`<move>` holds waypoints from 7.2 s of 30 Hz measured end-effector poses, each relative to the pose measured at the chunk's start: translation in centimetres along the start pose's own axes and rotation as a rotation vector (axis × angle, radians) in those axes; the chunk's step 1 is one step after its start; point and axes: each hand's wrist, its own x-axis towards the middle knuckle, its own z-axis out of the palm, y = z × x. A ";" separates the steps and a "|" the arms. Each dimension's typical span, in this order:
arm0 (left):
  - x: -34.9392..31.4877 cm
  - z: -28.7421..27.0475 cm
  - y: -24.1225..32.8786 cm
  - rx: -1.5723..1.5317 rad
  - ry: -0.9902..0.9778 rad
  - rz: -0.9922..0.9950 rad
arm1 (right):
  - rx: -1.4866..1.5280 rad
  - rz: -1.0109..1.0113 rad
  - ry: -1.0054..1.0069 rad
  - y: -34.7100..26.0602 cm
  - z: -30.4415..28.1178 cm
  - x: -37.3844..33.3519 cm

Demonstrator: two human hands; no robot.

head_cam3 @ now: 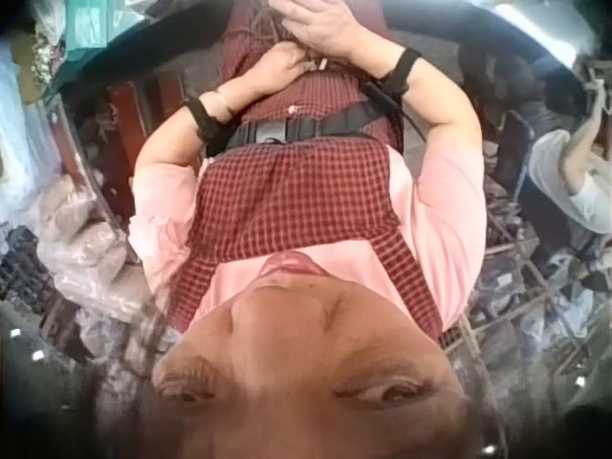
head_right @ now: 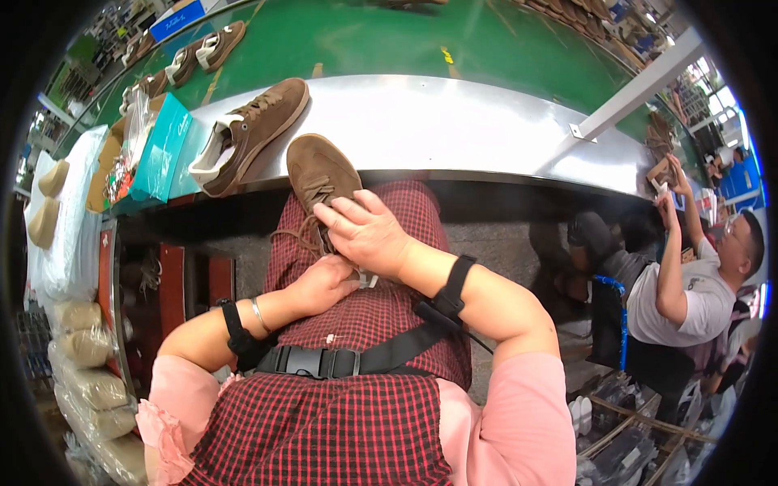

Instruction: Lacing and tying shoes on an assembly line.

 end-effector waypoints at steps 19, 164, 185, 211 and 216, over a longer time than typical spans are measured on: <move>8.3 -4.9 2.6 0.564 0.228 0.156 | -0.028 0.191 0.118 4.8 -4.8 5.4; 3.6 -7.3 -2.0 -0.845 0.127 -0.538 | 1.152 1.194 -0.221 3.6 -2.5 -5.8; 4.1 -7.4 1.8 0.442 0.093 0.093 | 0.248 0.479 -0.080 1.4 -4.0 -3.1; -1.8 -9.6 -4.3 0.188 0.187 -0.422 | 1.431 1.091 -0.046 3.0 -3.3 -5.0; -2.7 -7.6 -6.0 -0.273 0.691 -0.667 | 1.621 1.276 0.116 2.3 -3.4 -6.4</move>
